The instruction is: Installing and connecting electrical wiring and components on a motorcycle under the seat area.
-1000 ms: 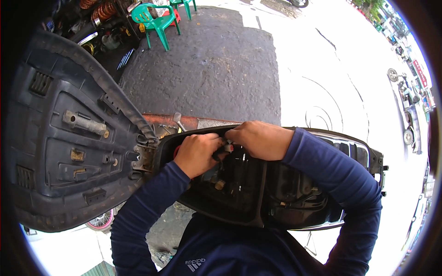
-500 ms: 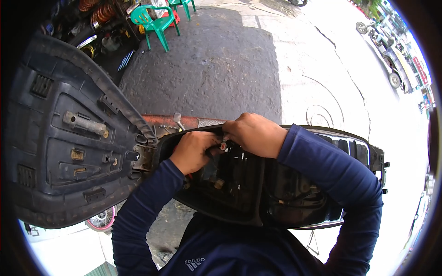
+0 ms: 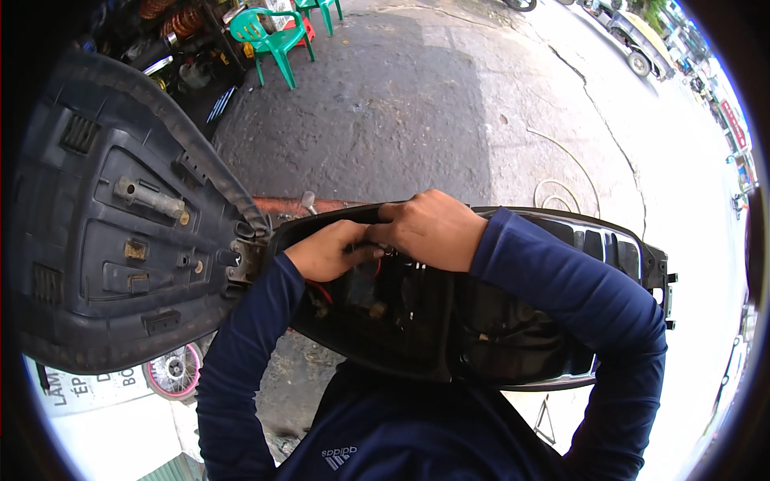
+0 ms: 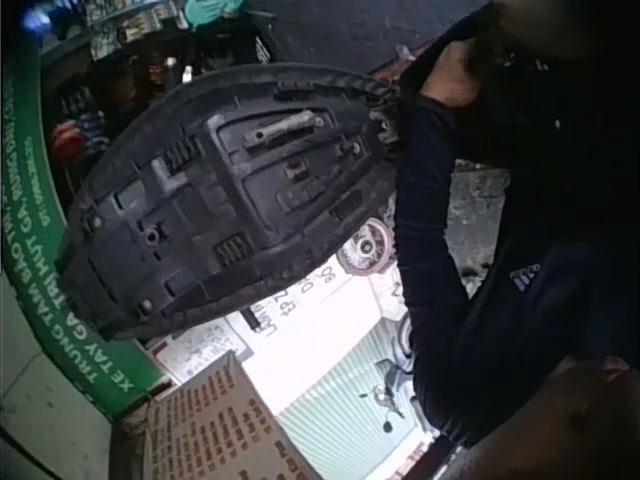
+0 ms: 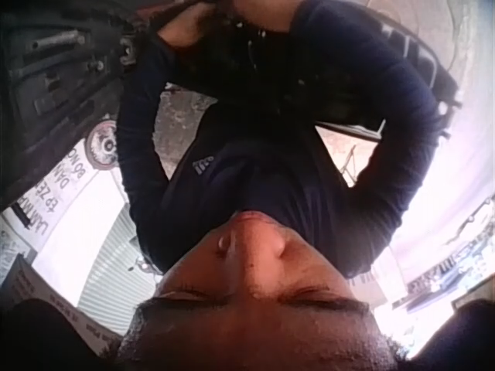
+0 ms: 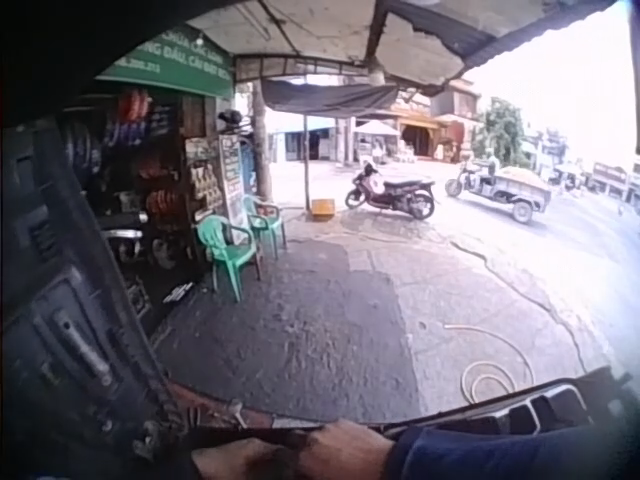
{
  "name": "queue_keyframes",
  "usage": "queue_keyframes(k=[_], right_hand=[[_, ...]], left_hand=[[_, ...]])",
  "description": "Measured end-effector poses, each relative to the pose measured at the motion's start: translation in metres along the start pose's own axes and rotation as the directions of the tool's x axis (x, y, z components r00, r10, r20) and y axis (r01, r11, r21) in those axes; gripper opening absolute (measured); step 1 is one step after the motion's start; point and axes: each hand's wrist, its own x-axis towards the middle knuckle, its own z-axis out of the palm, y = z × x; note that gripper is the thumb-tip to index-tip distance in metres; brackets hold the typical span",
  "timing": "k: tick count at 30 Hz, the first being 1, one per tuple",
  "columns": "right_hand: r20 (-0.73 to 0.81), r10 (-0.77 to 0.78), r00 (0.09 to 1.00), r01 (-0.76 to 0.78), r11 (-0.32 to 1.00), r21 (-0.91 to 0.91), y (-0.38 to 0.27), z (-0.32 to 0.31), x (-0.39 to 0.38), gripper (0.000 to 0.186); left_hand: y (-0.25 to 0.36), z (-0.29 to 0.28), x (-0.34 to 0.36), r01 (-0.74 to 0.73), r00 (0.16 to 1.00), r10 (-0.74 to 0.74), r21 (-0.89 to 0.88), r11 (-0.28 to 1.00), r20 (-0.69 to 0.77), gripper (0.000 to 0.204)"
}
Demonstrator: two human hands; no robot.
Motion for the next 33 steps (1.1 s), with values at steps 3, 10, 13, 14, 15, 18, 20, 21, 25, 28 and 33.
queue_keyframes(k=[3, 10, 13, 14, 15, 18, 20, 21, 25, 28, 33], right_hand=[[0.023, -0.003, 1.0, 0.004, 0.999, -0.046, -0.003, 0.003, 0.001, 0.02], [0.039, -0.064, 0.997, 0.068, 0.988, -0.138, -0.01, 0.011, 0.003, 0.013], [0.143, 0.034, 0.989, -0.018, 0.994, -0.109, -0.004, 0.01, 0.001, 0.021], [0.146, 0.031, 0.989, -0.015, 0.994, -0.109, -0.001, 0.01, 0.0, 0.021], [0.155, 0.09, 0.984, -0.087, 0.996, -0.02, 0.001, 0.009, -0.001, 0.02], [0.217, 0.187, 0.958, -0.214, 0.971, 0.108, 0.005, 0.013, 0.0, 0.02], [0.266, 0.223, 0.938, -0.267, 0.953, 0.143, 0.005, 0.015, 0.001, 0.02], [0.27, 0.224, 0.937, -0.275, 0.946, 0.17, 0.005, 0.014, 0.001, 0.019], [0.274, 0.224, 0.935, -0.288, 0.932, 0.221, 0.004, 0.009, 0.001, 0.018], [0.303, 0.229, 0.925, -0.303, 0.926, 0.226, 0.004, 0.011, 0.004, 0.02], [0.324, 0.236, 0.916, -0.313, 0.925, 0.213, 0.004, 0.012, 0.003, 0.017]], left_hand=[[0.005, -0.003, -0.002, 0.023, 0.999, -0.024, 0.061, 0.998, 0.024, 0.027], [-0.001, -0.007, -0.002, -0.057, 0.998, 0.054, 0.123, 0.991, 0.029, 0.031], [0.006, -0.007, 0.0, -0.042, 0.994, 0.039, 0.023, 0.999, 0.099, 0.029], [0.01, -0.007, 0.0, -0.03, 0.991, 0.031, -0.003, 1.0, 0.131, 0.028], [0.009, -0.007, 0.0, -0.03, 0.991, 0.031, -0.007, 1.0, 0.128, 0.028], [0.006, -0.006, -0.001, 0.008, 0.997, -0.016, 0.096, 0.995, 0.08, 0.039], [0.004, -0.003, -0.002, -0.002, 1.0, 0.001, 0.029, 1.0, 0.006, 0.029], [0.003, -0.002, -0.002, -0.001, 1.0, 0.001, 0.024, 1.0, 0.001, 0.029], [0.003, 0.0, 0.001, -0.056, 0.998, 0.056, 0.05, 0.997, 0.0, 0.034], [0.002, -0.001, 0.0, -0.056, 0.998, 0.055, 0.082, 0.995, 0.017, 0.035], [0.002, -0.001, 0.001, -0.072, 0.997, 0.071, 0.074, 0.995, 0.021, 0.036]])
